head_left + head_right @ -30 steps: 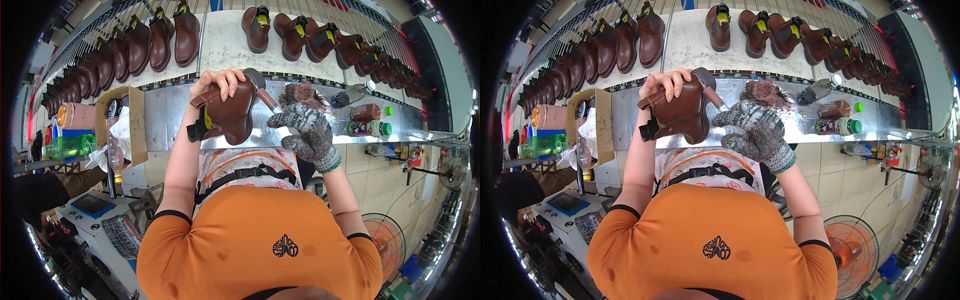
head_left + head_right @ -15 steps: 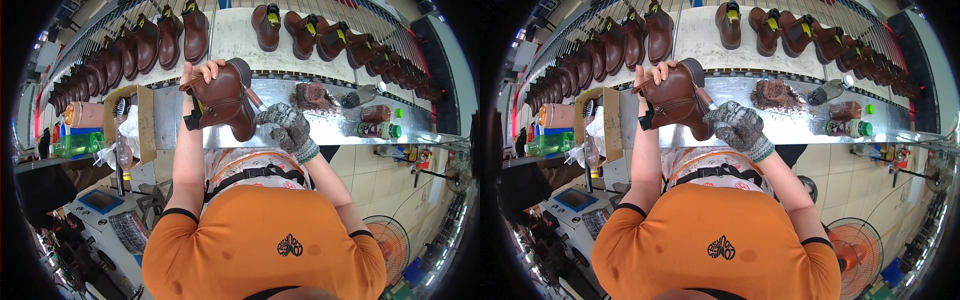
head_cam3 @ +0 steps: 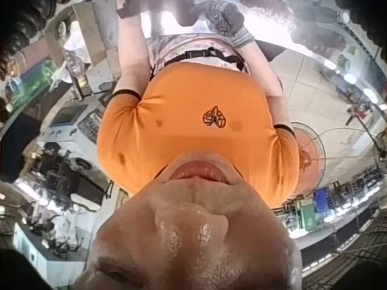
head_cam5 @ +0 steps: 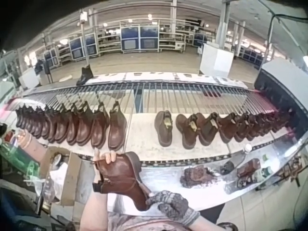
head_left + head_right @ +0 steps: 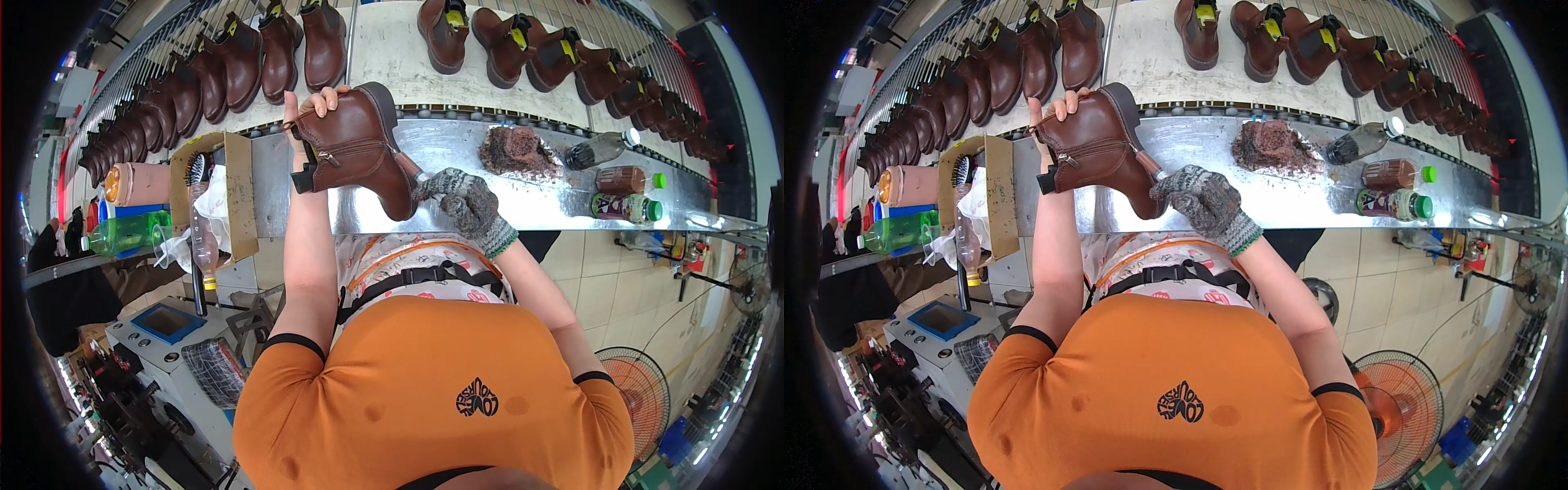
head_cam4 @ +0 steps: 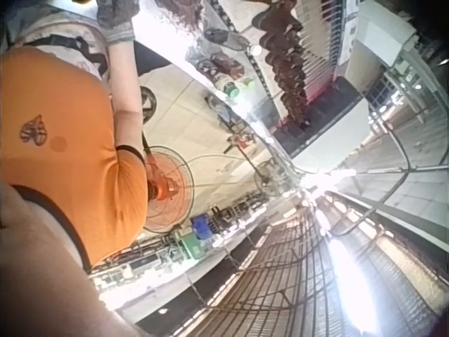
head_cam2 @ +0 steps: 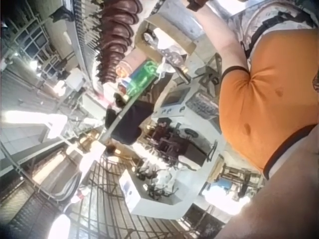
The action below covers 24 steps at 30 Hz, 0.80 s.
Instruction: Manually cleaning and finishing brown leather boots on a production line.
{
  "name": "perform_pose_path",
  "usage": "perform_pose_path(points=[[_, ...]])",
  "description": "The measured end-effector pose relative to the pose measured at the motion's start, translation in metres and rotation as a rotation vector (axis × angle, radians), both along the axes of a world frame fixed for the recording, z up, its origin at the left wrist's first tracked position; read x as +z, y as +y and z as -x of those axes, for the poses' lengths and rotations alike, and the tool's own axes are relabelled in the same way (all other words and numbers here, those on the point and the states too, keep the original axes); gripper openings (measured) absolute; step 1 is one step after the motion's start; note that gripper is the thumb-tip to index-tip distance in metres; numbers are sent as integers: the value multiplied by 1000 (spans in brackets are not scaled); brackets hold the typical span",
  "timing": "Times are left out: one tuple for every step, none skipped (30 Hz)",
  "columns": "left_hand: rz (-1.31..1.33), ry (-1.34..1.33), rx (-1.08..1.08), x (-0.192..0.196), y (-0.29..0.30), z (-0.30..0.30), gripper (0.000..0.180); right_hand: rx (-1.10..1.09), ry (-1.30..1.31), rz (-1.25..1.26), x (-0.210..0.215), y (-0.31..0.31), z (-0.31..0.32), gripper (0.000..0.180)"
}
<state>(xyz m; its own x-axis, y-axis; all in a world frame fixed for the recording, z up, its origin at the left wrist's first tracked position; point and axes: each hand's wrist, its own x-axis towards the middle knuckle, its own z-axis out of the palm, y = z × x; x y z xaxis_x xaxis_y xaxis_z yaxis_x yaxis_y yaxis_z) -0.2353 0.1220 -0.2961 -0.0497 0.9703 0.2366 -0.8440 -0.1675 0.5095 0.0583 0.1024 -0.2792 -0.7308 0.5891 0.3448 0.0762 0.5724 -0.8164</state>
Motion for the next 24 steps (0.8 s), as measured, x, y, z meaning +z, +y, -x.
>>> perform_pose_path(points=[[-24,-15,-15,-2,0,2,64,4,-1,2,0,0,-1,24],[-47,-30,-29,-4,0,3,64,20,-14,44,1,-1,-1,25],[-45,-31,-25,-6,0,5,64,35,-26,85,1,-1,-3,26],[-36,-56,-27,-6,0,4,64,38,-29,88,0,-1,-4,26],[-27,-80,-29,-6,0,3,64,45,-31,144,-1,0,-6,27],[-27,-93,-27,-6,0,2,64,53,-34,201,-3,0,-9,28],[-26,-96,-24,-8,1,4,64,56,-37,202,-4,-1,-12,28],[-7,-85,-23,-9,2,5,61,50,-51,221,-6,-2,-15,29],[12,-74,-24,-10,3,7,58,43,-66,239,-7,-4,-18,31],[10,-100,-49,-12,4,8,59,42,-72,236,-4,-6,-21,35],[11,-103,-48,-14,5,9,59,42,-76,237,-2,-7,-23,35],[25,-103,-31,-16,6,10,62,28,-107,255,0,-9,-26,38],[38,-103,-15,-18,9,10,65,12,-139,273,1,-10,-29,40],[32,-117,9,-25,13,16,67,-3,-158,309,-1,-12,-32,44],[32,-118,14,-33,18,24,67,2,-161,308,-6,-15,-35,44],[46,-66,51,-43,24,33,67,-23,-134,355,-13,-17,-38,45],[62,-13,83,-44,29,35,68,-52,-107,403,-16,-19,-41,45],[182,15,178,-46,35,34,69,-63,-132,380,-18,-21,-42,46],[183,13,174,-48,40,33,69,-66,-134,381,-29,-24,-45,46],[289,123,287,-49,45,32,67,-100,15,627,-44,-28,-47,45],[394,234,399,-50,51,30,65,-133,169,869,-57,-31,-51,45],[523,279,546,-53,56,26,68,-185,170,973,-59,-32,-52,53],[436,160,491,-59,55,22,68,-178,165,972,-63,-32,-54,53],[473,291,664,-66,61,13,67,-217,272,1167,-68,-32,-56,61]])
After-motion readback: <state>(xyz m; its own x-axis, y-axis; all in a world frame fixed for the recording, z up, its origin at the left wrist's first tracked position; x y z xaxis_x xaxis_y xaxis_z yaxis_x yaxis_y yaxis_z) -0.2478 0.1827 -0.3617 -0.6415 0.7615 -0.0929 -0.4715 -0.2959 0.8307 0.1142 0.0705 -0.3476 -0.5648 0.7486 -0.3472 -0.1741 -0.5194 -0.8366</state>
